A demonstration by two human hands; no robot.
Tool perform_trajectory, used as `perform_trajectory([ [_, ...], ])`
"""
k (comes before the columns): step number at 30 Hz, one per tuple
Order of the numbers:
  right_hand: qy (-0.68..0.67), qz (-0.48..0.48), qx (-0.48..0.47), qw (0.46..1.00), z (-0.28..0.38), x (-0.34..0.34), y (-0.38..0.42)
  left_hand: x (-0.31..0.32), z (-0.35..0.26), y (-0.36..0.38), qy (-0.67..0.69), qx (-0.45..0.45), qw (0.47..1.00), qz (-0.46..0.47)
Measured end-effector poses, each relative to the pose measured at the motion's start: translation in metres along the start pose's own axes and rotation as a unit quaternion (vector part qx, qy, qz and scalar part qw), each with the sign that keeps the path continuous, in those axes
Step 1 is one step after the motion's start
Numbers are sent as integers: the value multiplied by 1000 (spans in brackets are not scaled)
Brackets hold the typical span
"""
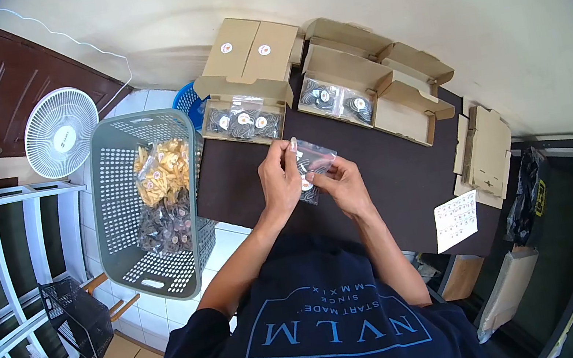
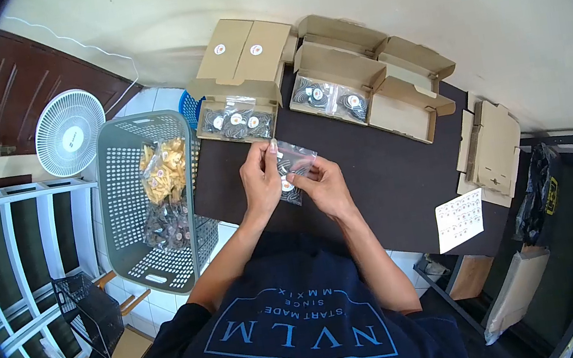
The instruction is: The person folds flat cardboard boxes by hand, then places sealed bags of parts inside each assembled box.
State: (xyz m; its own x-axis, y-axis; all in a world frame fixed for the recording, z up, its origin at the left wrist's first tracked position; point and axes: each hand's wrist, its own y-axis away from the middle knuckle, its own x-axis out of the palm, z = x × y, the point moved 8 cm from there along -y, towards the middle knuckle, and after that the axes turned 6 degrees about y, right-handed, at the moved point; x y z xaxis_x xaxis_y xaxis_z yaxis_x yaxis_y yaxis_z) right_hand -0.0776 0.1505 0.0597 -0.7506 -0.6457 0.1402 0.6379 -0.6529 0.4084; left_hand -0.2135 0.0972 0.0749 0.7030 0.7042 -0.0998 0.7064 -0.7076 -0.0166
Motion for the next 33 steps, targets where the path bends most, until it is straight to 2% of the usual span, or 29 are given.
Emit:
perform_trajectory([
  [6, -25, -7, 7, 1000, -13, -2, -1, 4, 10, 0, -34, 10, 999, 11],
  [11, -19, -24, 53, 998, -26, -18, -10, 10, 30, -5, -48, 19, 998, 43],
  [13, 57, -56, 47, 996, -15, -37, -21, 11, 38, -10, -66, -9, 996, 66],
  [14, 74, -88, -1, 993, -11, -53, -34, 11, 45, -11, -14, -53, 996, 68],
  [15, 71, -103, -14, 992, -15, -71, -49, 8, 45, -14, -14, -54, 996, 67],
  [16, 108, -136, 6, 985, -8, -87, -60, 3, 46, -17, -20, -64, 996, 64],
  [19, 198, -233, -41, 951, -27, -151, -115, -10, 51, -26, -56, -60, 993, 81],
  [20, 241, -251, -21, 937, -30, -162, -130, -12, 53, -28, -52, -64, 992, 92],
  [22, 285, -267, -1, 921, -21, -165, -145, -17, 56, -30, -47, -67, 991, 104],
  [24, 377, -315, 3, 871, -8, -167, -153, -24, 58, -29, -47, -80, 990, 108],
  [28, 418, -314, -12, 852, -11, -165, -171, -34, 63, -25, -85, -122, 981, 128],
  [30, 482, -323, -16, 814, -10, -162, -172, -39, 69, -22, -93, -120, 980, 126],
  [33, 476, -310, 6, 823, -16, -164, -176, -42, 79, -18, -93, -126, 980, 122],
])
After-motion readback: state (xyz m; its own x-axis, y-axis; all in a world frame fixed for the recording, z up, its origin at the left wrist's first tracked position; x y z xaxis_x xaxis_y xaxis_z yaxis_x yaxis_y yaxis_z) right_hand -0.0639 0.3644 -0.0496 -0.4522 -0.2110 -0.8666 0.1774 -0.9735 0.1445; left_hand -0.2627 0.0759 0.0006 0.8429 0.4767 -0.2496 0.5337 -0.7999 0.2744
